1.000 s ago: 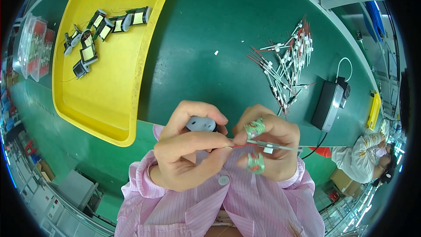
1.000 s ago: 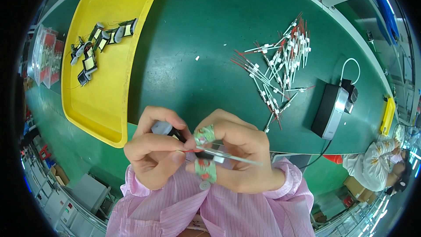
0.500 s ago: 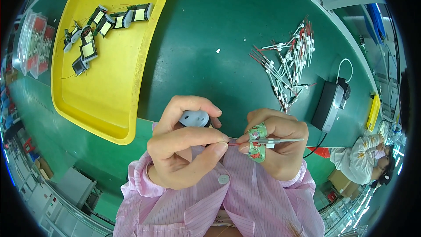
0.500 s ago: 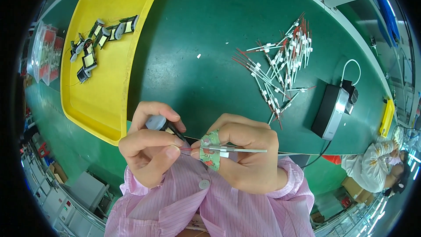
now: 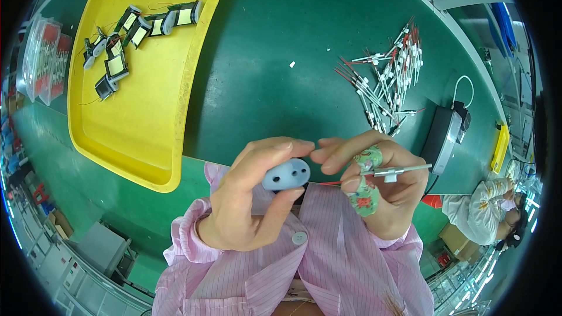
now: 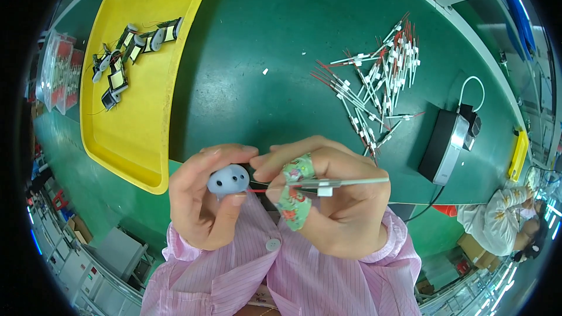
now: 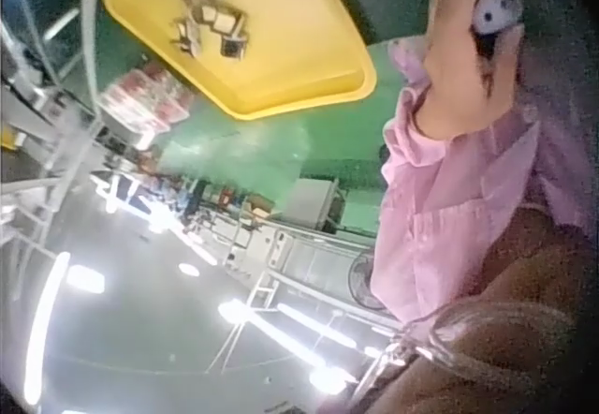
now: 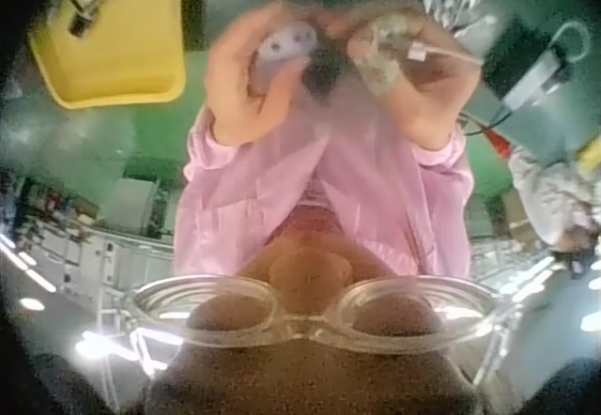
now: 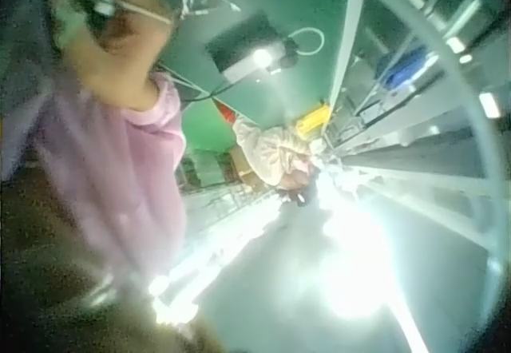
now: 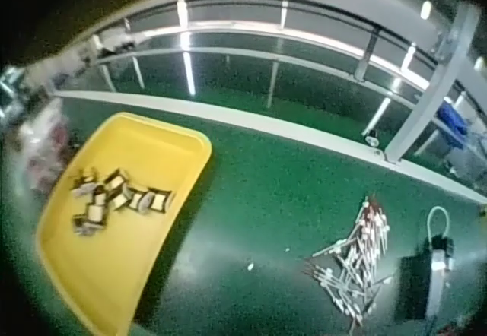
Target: The person assembles small electronic components by hand, inserting internal pieces such as white pins and red wires into grey housings.
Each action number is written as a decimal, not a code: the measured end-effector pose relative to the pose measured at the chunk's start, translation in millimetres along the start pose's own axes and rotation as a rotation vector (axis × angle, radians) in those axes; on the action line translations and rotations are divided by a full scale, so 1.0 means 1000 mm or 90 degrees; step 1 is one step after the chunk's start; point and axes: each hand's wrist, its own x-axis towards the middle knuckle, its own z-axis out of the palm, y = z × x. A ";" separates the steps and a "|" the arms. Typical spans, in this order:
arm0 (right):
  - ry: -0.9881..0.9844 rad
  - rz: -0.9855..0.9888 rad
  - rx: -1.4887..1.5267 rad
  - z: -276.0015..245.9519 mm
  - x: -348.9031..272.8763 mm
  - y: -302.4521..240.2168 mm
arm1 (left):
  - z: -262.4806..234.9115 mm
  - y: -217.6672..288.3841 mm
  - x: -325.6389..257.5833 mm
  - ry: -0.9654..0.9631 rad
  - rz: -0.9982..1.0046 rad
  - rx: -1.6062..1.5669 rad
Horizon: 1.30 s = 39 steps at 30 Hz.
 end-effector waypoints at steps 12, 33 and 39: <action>-0.075 -0.103 -0.136 0.003 -0.002 0.000 | 0.000 0.000 0.002 0.012 0.149 0.190; -0.076 -0.101 -0.238 0.008 0.001 -0.005 | 0.011 -0.009 0.001 0.095 0.202 0.210; -0.077 -0.117 -0.287 0.008 0.002 -0.004 | 0.012 -0.011 0.003 0.103 0.225 0.215</action>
